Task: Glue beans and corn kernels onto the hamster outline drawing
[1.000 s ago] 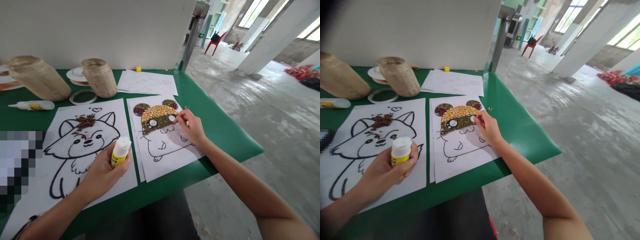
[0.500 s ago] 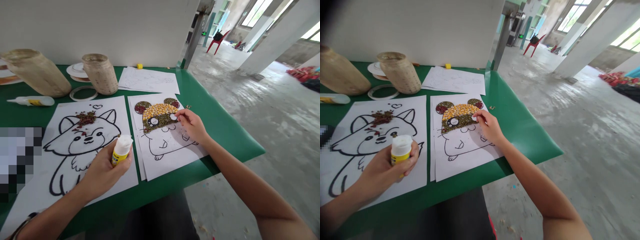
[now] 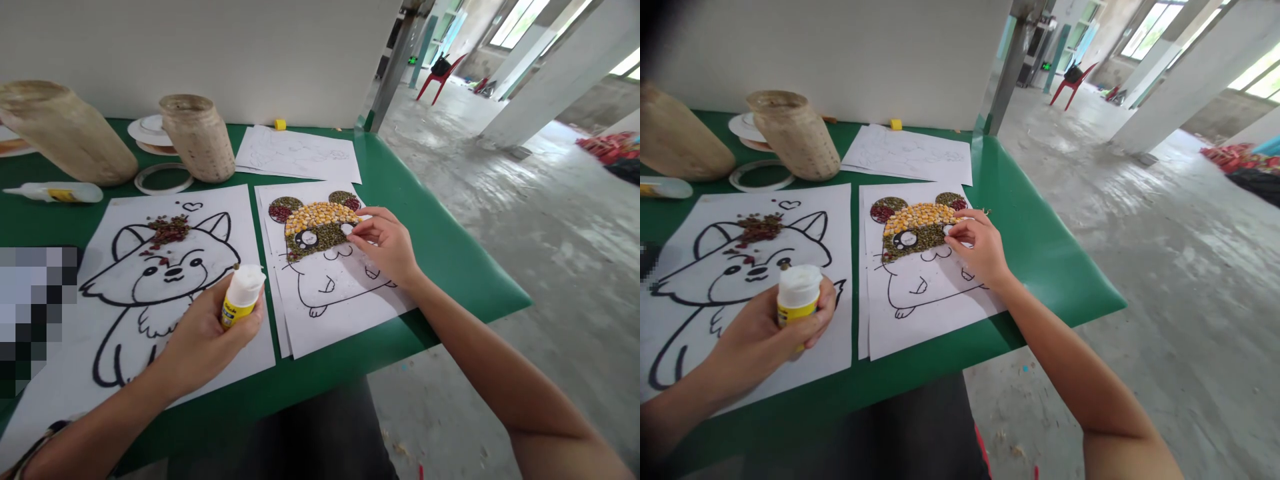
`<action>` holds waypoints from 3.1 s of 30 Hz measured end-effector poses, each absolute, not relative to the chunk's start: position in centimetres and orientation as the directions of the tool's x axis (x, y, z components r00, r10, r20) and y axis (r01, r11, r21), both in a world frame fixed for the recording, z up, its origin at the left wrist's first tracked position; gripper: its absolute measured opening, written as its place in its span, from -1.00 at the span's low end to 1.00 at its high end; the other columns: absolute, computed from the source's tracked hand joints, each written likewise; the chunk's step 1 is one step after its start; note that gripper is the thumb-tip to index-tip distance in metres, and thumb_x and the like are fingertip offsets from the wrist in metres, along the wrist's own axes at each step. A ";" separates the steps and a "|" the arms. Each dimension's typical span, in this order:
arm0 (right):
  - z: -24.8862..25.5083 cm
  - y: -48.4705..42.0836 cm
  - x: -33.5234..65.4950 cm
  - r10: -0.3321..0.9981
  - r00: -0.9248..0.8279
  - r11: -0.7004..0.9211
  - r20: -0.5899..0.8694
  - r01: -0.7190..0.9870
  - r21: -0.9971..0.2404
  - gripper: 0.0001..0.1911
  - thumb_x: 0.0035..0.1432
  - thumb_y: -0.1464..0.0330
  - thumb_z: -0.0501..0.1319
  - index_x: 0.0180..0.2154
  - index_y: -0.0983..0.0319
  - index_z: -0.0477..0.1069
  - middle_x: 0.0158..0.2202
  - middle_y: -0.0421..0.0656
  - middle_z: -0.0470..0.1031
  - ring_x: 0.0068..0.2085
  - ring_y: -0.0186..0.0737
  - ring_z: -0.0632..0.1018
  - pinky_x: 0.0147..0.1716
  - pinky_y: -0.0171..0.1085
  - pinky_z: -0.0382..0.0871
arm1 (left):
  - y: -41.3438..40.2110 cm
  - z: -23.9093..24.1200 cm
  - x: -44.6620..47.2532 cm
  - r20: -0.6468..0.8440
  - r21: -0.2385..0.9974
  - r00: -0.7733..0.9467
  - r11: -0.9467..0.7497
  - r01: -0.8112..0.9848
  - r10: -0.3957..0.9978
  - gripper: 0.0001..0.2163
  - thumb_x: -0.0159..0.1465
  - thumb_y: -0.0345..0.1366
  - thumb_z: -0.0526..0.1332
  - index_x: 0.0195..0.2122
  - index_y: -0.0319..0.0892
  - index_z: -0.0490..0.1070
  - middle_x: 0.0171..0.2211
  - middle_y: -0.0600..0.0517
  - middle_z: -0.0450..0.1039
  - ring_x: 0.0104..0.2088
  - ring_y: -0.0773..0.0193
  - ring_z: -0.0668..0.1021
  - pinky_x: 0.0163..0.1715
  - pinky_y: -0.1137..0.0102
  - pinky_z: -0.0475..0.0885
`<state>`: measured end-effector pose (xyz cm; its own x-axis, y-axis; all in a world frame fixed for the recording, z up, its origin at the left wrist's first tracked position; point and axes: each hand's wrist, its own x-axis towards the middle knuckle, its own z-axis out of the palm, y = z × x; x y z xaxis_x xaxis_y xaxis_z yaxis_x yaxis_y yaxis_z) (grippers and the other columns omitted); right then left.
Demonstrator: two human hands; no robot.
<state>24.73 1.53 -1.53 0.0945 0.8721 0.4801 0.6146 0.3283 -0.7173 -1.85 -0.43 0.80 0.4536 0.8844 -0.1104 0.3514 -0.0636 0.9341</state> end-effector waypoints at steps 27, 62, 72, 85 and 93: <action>-1.7 2.1 25.3 0.846 -0.059 0.352 0.530 0.808 -0.473 -0.92 0.04 0.39 0.16 -0.49 0.19 0.35 -0.43 -0.18 0.38 -0.35 -0.27 0.42 -0.27 -0.19 0.32 | -0.7 0.7 -2.0 -0.144 0.939 0.442 -0.018 0.343 0.885 -0.92 -0.02 -0.29 0.10 -0.58 -0.13 0.18 -0.69 0.18 0.14 -0.71 0.46 0.22 -0.75 0.54 0.15; -1.6 1.2 25.5 0.852 -0.098 0.274 0.515 0.921 -0.277 -0.85 0.05 0.39 0.12 -0.41 0.12 0.47 -0.37 -0.19 0.42 -0.25 -0.19 0.46 -0.18 -0.13 0.16 | -0.5 1.1 -1.8 -0.162 0.936 0.423 0.003 0.353 0.892 -0.91 -0.05 -0.26 0.10 -0.59 -0.12 0.19 -0.71 0.18 0.14 -0.71 0.44 0.23 -0.74 0.52 0.16; -1.5 1.0 25.7 0.864 -0.157 0.313 0.479 0.911 -0.268 -0.81 0.08 0.38 0.10 -0.39 0.09 0.49 -0.36 -0.20 0.44 -0.27 -0.21 0.47 -0.18 -0.13 0.14 | -0.5 1.3 -1.8 -0.172 0.934 0.408 0.017 0.356 0.897 -0.90 -0.05 -0.26 0.11 -0.59 -0.12 0.18 -0.71 0.18 0.13 -0.72 0.45 0.22 -0.75 0.53 0.15; -1.0 0.4 25.4 0.826 -0.358 0.349 0.435 0.931 0.103 -0.78 0.13 0.43 0.05 -0.41 0.13 0.44 -0.33 -0.18 0.43 -0.30 -0.23 0.40 -0.11 -0.07 0.02 | -0.6 1.3 -1.8 -0.145 0.940 0.431 -0.012 0.342 0.891 -0.90 -0.03 -0.29 0.10 -0.60 -0.12 0.16 -0.71 0.19 0.13 -0.72 0.46 0.22 -0.75 0.54 0.16; -0.7 0.0 24.5 0.762 -0.472 0.305 0.444 0.865 0.398 -0.69 0.15 0.53 -0.03 -0.47 0.15 0.40 -0.35 -0.18 0.44 -0.28 -0.24 0.37 -0.09 -0.12 -0.05 | -0.5 1.1 -1.9 -0.151 0.937 0.414 -0.004 0.350 0.898 -0.90 -0.06 -0.26 0.11 -0.59 -0.12 0.18 -0.70 0.18 0.13 -0.71 0.44 0.23 -0.75 0.52 0.16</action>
